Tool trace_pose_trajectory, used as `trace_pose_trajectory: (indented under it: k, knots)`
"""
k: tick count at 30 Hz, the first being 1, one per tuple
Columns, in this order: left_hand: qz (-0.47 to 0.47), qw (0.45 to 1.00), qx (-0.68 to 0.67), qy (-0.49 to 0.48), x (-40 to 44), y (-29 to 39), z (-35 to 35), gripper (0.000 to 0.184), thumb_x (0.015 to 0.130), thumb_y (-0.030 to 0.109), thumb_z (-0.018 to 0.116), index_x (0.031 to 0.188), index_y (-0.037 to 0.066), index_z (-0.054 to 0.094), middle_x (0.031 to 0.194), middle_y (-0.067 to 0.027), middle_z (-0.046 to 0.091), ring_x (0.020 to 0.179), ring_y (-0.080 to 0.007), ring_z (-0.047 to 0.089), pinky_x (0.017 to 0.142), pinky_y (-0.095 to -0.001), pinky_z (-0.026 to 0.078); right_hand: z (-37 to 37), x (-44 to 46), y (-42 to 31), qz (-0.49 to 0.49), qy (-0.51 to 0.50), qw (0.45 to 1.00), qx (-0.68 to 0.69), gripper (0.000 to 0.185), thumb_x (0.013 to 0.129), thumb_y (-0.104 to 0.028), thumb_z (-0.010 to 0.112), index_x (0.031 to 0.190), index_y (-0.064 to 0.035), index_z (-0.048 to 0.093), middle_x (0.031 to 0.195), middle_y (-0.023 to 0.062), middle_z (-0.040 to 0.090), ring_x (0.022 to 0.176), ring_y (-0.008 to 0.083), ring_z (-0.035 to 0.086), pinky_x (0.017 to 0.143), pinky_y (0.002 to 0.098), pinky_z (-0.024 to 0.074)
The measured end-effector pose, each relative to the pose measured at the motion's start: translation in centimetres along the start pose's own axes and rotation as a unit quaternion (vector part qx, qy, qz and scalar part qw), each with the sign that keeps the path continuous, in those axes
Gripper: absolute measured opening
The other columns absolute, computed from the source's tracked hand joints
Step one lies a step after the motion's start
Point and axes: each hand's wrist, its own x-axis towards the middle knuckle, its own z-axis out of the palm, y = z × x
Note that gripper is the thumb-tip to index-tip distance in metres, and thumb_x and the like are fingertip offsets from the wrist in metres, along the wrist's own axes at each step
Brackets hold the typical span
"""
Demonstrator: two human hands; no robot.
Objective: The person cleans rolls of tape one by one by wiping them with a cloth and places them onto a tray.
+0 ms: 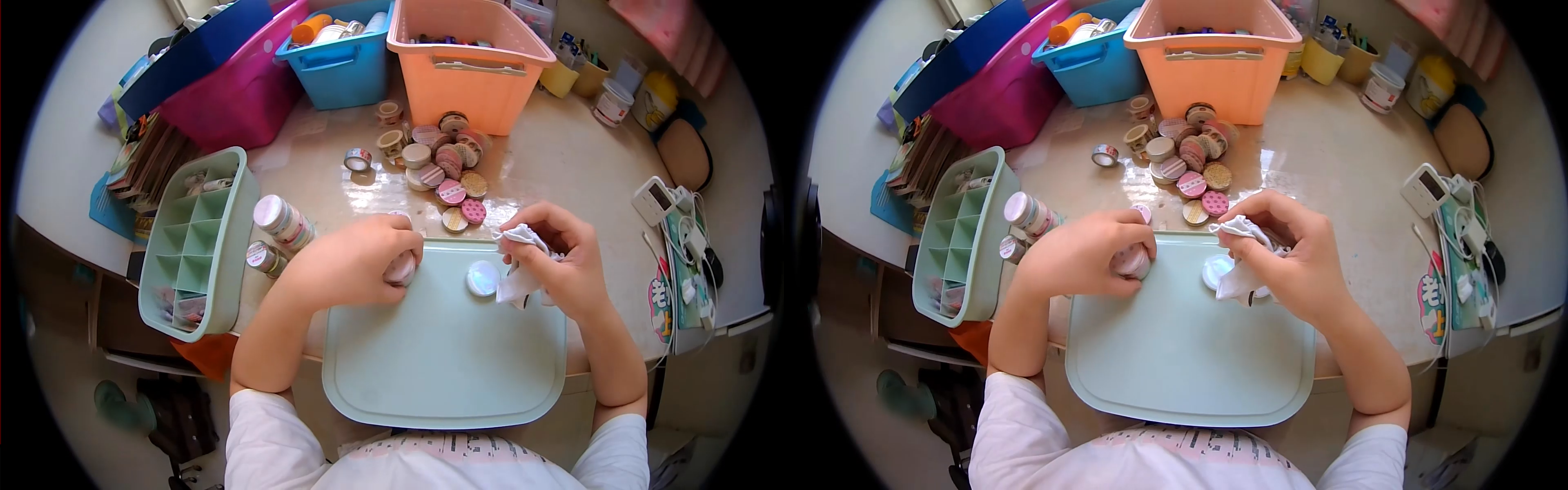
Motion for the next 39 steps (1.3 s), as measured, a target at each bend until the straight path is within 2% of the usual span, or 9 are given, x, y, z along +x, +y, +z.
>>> trace_pose_trajectory:
  k: [5, 7, 10, 14, 18, 20, 21, 24, 39]
  knots:
    - [-0.032, 0.999, 0.013, -0.036, -0.6, -0.3, -1.4, 0.051, 0.065, 0.013, 0.083, 0.113, 0.008, 0.066, 0.112, -0.0128, 0.064, 0.107, -0.0347, 0.062, 0.092, -0.041, 0.051, -0.2, 0.0, 0.0, 0.001, 0.0, 1.0, -0.018, 0.014, 0.088, 0.0, 0.07, 0.102, -0.0004, 0.067, 0.089, 0.0032, 0.072, 0.084, 0.0071, 0.067, 0.075, 0.022, 0.0524]
    - [-0.012, 0.999, 0.023, 0.044, -1.8, -0.7, -2.0, 0.073, 0.058, 0.012, 0.087, 0.126, 0.009, 0.061, 0.122, -0.0132, 0.062, 0.118, -0.0346, 0.058, 0.099, -0.0412, 0.049, -0.2, 0.0, -0.1, -0.007, 0.003, 1.0, -0.016, 0.014, 0.088, 0.001, 0.069, 0.102, -0.0004, 0.067, 0.089, 0.0035, 0.072, 0.084, 0.0071, 0.067, 0.074, 0.0221, 0.0524]
    - [-0.052, 0.997, 0.03, 0.04, -3.4, -0.9, -3.5, 0.089, 0.052, 0.011, 0.091, 0.134, 0.01, 0.056, 0.13, -0.0132, 0.059, 0.126, -0.0344, 0.053, 0.104, -0.0412, 0.046, -0.1, 0.0, 0.1, -0.017, 0.01, 1.0, -0.007, 0.014, 0.088, 0.002, 0.068, 0.102, -0.0004, 0.067, 0.089, 0.004, 0.072, 0.083, 0.0075, 0.067, 0.073, 0.022, 0.0521]
    - [-0.174, 0.982, 0.062, -0.043, -2.2, -1.3, -2.6, 0.064, 0.057, 0.009, 0.087, 0.117, 0.007, 0.064, 0.117, -0.0146, 0.066, 0.113, -0.0325, 0.061, 0.096, -0.0392, 0.051, 0.0, 0.1, 0.2, -0.008, 0.008, 1.0, -0.015, 0.014, 0.088, 0.002, 0.067, 0.101, -0.0003, 0.068, 0.089, 0.0043, 0.073, 0.083, 0.0081, 0.068, 0.072, 0.0223, 0.0522]
    - [-0.171, 0.984, 0.042, 0.014, -2.6, -2.8, -2.3, 0.049, 0.063, 0.007, 0.081, 0.109, 0.005, 0.065, 0.107, -0.0157, 0.067, 0.106, -0.0342, 0.063, 0.091, -0.0402, 0.053, -0.2, 0.2, 0.2, -0.009, 0.007, 1.0, -0.015, 0.014, 0.087, 0.002, 0.067, 0.101, -0.0004, 0.068, 0.088, 0.0039, 0.073, 0.084, 0.0079, 0.068, 0.072, 0.0224, 0.0522]
    - [-0.138, 0.986, 0.036, 0.091, -3.2, -2.8, -3.1, 0.043, 0.065, 0.006, 0.079, 0.106, 0.005, 0.065, 0.105, -0.0161, 0.068, 0.103, -0.0337, 0.064, 0.089, -0.0402, 0.054, -0.2, 0.2, 0.3, -0.015, 0.018, 1.0, -0.019, 0.014, 0.088, 0.001, 0.067, 0.101, -0.0004, 0.068, 0.088, 0.0039, 0.072, 0.083, 0.0079, 0.068, 0.072, 0.0224, 0.052]
    - [-0.092, 0.987, 0.03, 0.131, -3.4, -2.4, -3.6, 0.044, 0.065, 0.01, 0.085, 0.104, 0.004, 0.067, 0.104, -0.013, 0.07, 0.089, -0.0292, 0.069, 0.076, -0.0358, 0.057, -0.2, 0.2, 0.3, -0.015, 0.019, 1.0, -0.018, 0.014, 0.088, 0.001, 0.067, 0.101, -0.0004, 0.068, 0.088, 0.0039, 0.072, 0.083, 0.0079, 0.068, 0.072, 0.0224, 0.052]
    - [-0.007, 0.987, -0.071, 0.147, -3.3, -1.1, -4.6, 0.043, 0.067, 0.012, 0.085, 0.107, 0.004, 0.068, 0.103, -0.0121, 0.07, 0.09, -0.027, 0.069, 0.073, -0.0347, 0.058, -0.1, 0.3, 0.3, -0.019, 0.023, 1.0, -0.005, 0.013, 0.089, 0.001, 0.068, 0.102, -0.0003, 0.068, 0.089, 0.0038, 0.072, 0.083, 0.0079, 0.067, 0.072, 0.0224, 0.0518]
    - [0.033, 0.997, -0.011, 0.064, -1.9, -0.9, -2.7, 0.055, 0.067, 0.013, 0.086, 0.117, 0.004, 0.066, 0.113, -0.0155, 0.069, 0.104, -0.0348, 0.066, 0.091, -0.0413, 0.053, -0.2, 0.2, 0.3, -0.012, 0.02, 1.0, -0.021, 0.014, 0.088, 0.0, 0.07, 0.101, -0.0015, 0.067, 0.087, 0.0018, 0.071, 0.08, 0.0057, 0.064, 0.07, 0.0212, 0.0496]
